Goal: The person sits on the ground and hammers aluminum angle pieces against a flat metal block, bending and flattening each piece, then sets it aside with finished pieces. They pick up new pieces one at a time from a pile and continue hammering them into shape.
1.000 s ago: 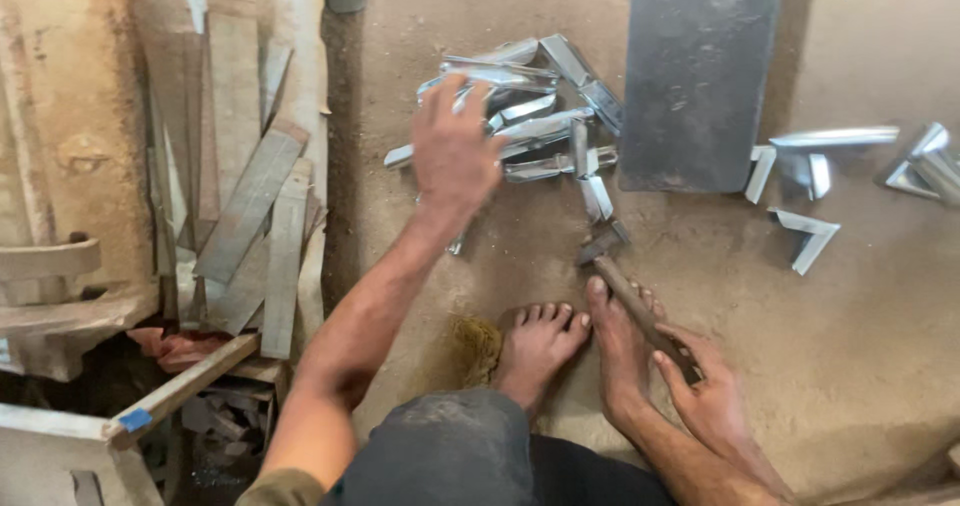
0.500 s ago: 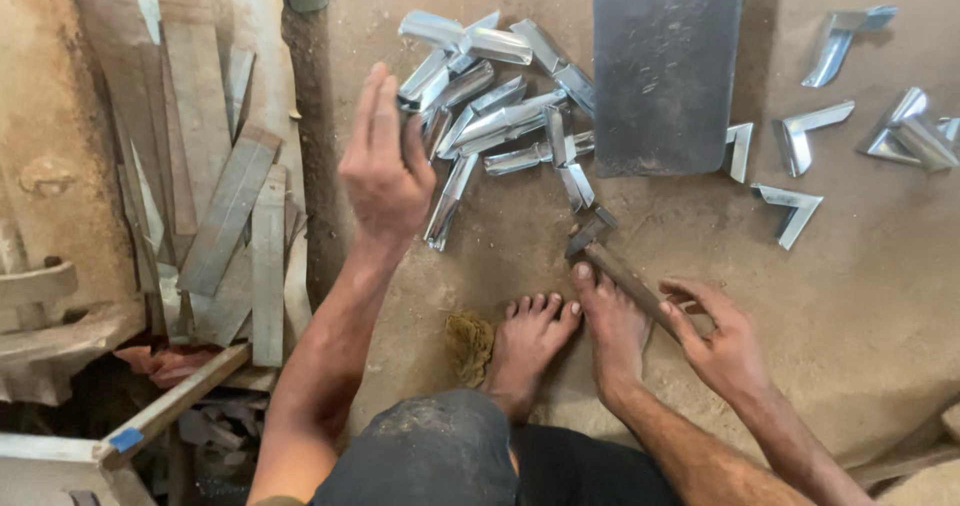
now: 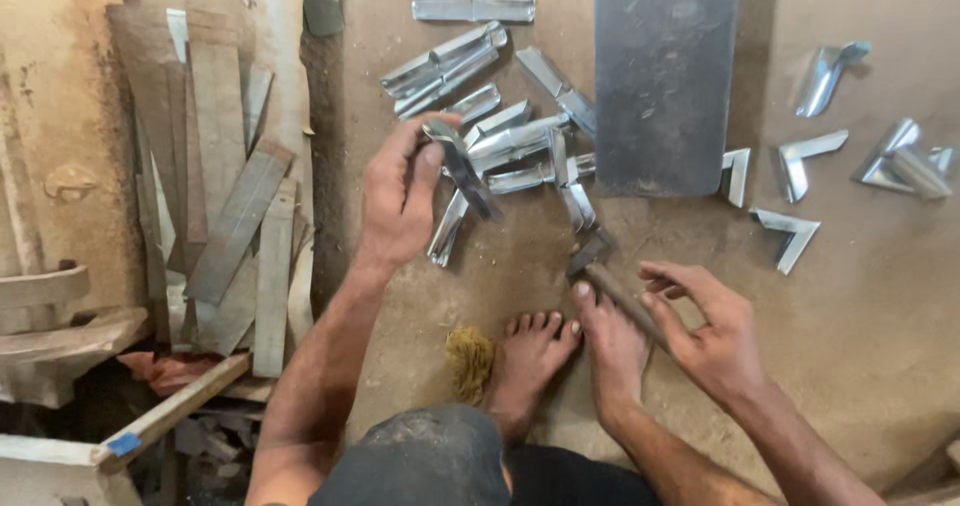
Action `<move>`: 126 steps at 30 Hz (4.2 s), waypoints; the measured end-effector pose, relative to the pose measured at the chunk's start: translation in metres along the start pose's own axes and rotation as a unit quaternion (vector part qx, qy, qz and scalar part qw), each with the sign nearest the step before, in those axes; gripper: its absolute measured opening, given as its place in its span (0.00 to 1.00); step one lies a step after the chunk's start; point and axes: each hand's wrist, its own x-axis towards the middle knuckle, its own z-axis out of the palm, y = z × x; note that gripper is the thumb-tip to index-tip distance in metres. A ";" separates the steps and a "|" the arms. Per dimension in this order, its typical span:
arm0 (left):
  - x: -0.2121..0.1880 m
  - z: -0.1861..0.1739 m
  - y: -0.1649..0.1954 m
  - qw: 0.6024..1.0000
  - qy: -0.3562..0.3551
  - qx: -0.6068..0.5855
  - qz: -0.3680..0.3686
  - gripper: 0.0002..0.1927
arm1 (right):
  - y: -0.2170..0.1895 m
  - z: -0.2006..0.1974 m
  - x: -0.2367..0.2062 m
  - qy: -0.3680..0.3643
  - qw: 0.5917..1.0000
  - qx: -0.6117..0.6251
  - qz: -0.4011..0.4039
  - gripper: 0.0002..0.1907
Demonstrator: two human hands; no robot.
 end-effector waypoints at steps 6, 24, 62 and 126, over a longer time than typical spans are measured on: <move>-0.009 0.019 -0.008 0.990 0.028 0.017 0.137 0.14 | -0.036 0.017 0.025 -0.011 0.998 0.011 -0.068 0.29; -0.043 0.160 -0.026 0.770 -0.050 -0.594 -0.227 0.17 | -0.014 0.022 0.008 0.055 0.965 -0.233 -0.110 0.21; -0.002 0.151 -0.087 0.979 -0.071 -0.148 0.125 0.61 | 0.070 -0.039 -0.140 0.088 0.969 -0.195 0.124 0.22; 0.005 0.152 -0.032 0.967 -0.210 -0.124 0.072 0.41 | -0.081 -0.104 -0.036 0.062 0.950 -0.263 0.153 0.29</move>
